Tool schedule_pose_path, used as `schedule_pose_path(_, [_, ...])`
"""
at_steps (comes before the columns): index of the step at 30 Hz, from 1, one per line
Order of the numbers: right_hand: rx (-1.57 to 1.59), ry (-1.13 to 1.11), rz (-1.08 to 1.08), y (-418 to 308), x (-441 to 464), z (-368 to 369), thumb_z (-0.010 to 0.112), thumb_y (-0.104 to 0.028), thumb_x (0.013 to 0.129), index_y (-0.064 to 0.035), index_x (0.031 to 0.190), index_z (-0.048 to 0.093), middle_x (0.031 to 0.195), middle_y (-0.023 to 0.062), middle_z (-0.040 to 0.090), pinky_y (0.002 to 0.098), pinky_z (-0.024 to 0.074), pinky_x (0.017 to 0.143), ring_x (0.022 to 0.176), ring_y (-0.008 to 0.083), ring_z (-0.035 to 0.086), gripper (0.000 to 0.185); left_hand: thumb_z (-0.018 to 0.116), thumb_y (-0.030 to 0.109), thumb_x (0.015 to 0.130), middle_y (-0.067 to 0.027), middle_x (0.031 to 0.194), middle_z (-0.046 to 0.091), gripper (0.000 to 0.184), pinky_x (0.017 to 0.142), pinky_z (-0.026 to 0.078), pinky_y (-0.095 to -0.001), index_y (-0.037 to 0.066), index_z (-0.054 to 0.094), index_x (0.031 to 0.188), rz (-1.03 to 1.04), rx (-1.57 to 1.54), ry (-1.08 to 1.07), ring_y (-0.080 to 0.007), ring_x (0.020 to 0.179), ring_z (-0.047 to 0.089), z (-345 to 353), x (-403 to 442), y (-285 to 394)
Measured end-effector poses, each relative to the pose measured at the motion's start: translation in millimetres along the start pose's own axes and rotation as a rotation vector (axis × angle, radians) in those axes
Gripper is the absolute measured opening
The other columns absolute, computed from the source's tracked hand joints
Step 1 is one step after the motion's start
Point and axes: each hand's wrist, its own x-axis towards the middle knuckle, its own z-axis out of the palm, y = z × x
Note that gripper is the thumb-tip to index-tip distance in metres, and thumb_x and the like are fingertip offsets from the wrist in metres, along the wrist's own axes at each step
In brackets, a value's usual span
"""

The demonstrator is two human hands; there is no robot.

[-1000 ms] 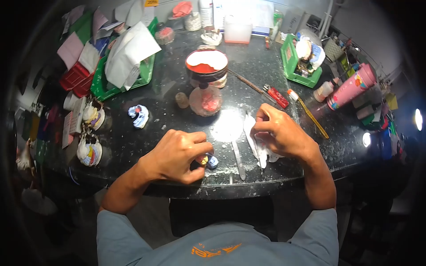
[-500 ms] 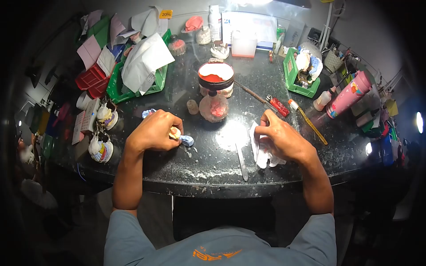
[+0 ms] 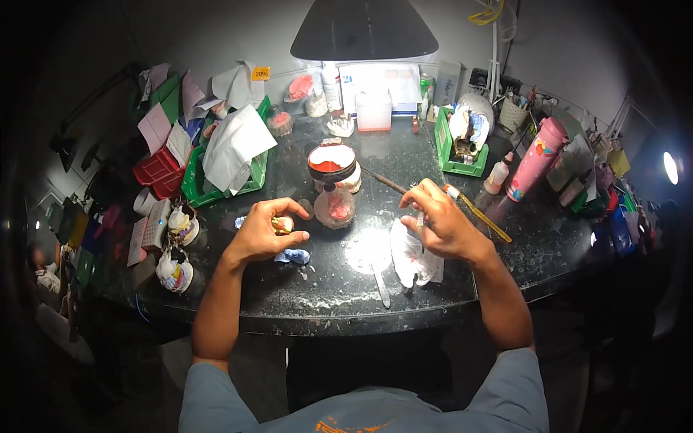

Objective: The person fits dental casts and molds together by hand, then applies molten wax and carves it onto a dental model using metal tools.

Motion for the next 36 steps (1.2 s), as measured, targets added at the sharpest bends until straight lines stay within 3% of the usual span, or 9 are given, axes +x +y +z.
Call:
schedule_pose_path(5, [-0.032,0.123,-0.077,11,1,16,0.063,-0.021,0.099,0.0009,0.089,0.065,0.085,0.0132,0.057,0.0377,0.0475,0.070,0.076,0.0288,0.060,0.024,0.083,0.014,0.077,-0.0017,0.068,0.063,0.034,0.058,0.047,-0.0276,0.000,0.068,0.104,-0.045,-0.037,0.208,-0.0080,0.062,0.059,19,1,0])
schedule_pose_path(12, [0.168,0.159,-0.028,13,7,52,0.059,-0.016,0.101,0.0019,0.092,0.067,0.083,0.0148,0.065,0.0374,0.0488,0.070,0.077,0.0289,0.064,0.021,0.086,0.014,0.077,0.0022,0.065,0.052,0.046,0.054,0.040,-0.0264,0.000,0.064,0.115,-0.036,-0.026,0.190,-0.0060,0.059,0.048,34,2,-1])
schedule_pose_path(17, [0.428,0.332,0.120,12,20,59,0.044,-0.033,0.109,0.0037,0.097,0.068,0.088,0.0127,0.066,0.0334,0.0513,0.071,0.081,0.0215,0.066,0.045,0.086,0.014,0.077,0.0021,0.064,0.052,0.053,0.054,0.040,-0.0271,0.000,0.062,0.122,-0.005,-0.041,0.184,-0.0064,0.058,0.049,36,0,0])
schedule_pose_path(21, [0.456,0.634,0.274,5,36,41,0.015,-0.057,0.109,-0.0058,0.085,0.060,0.073,-0.0012,0.051,0.0241,0.0354,0.055,0.061,0.0068,0.043,0.072,0.081,0.008,0.076,0.0011,0.066,0.054,0.052,0.056,0.042,-0.0261,0.000,0.057,0.122,-0.002,-0.096,0.214,-0.0059,0.060,0.050,36,-1,0])
schedule_pose_path(22, [0.510,0.705,0.276,3,44,38,0.012,-0.063,0.107,-0.0071,0.083,0.057,0.063,-0.0059,0.042,0.0221,0.0265,0.051,0.055,0.0036,0.036,0.076,0.078,0.005,0.076,0.0005,0.067,0.054,0.050,0.056,0.042,-0.0259,-0.001,0.056,0.121,-0.001,-0.117,0.223,-0.0059,0.061,0.050,36,-1,1])
schedule_pose_path(25, [0.621,0.749,0.279,-9,53,31,0.010,-0.070,0.104,-0.0078,0.080,0.054,0.054,-0.0065,0.038,0.0203,0.0242,0.046,0.047,0.0036,0.032,0.079,0.066,0.002,0.077,-0.0022,0.071,0.057,0.038,0.059,0.043,-0.0253,0.000,0.052,0.113,0.046,-0.255,0.258,-0.0067,0.064,0.051,37,-4,6])
schedule_pose_path(28, [0.697,0.782,0.247,-18,55,38,0.038,-0.051,0.110,-0.0031,0.090,0.063,0.065,0.0021,0.063,0.0197,0.0346,0.050,0.055,0.0045,0.051,0.057,0.057,0.003,0.079,-0.0041,0.075,0.059,0.029,0.061,0.044,-0.0252,0.000,0.049,0.107,0.102,-0.347,0.249,-0.0072,0.067,0.052,37,-6,8])
schedule_pose_path(31, [0.573,0.677,0.190,-30,53,38,0.065,-0.022,0.103,0.0006,0.099,0.067,0.082,0.0095,0.074,0.0200,0.0472,0.060,0.069,0.0072,0.064,0.023,0.055,0.003,0.084,-0.0042,0.078,0.061,0.017,0.063,0.045,-0.0254,0.001,0.050,0.101,0.105,-0.338,0.231,-0.0072,0.070,0.054,40,-8,9])
schedule_pose_path(36, [0.701,0.573,0.210,-45,58,36,0.079,0.001,0.087,0.0035,0.102,0.071,0.096,0.0104,0.076,0.0242,0.0575,0.082,0.089,0.0130,0.072,0.018,0.061,0.002,0.090,-0.0039,0.085,0.063,0.019,0.066,0.047,-0.0253,0.000,0.056,0.109,0.124,-0.400,0.269,-0.0065,0.074,0.057,51,-6,10])
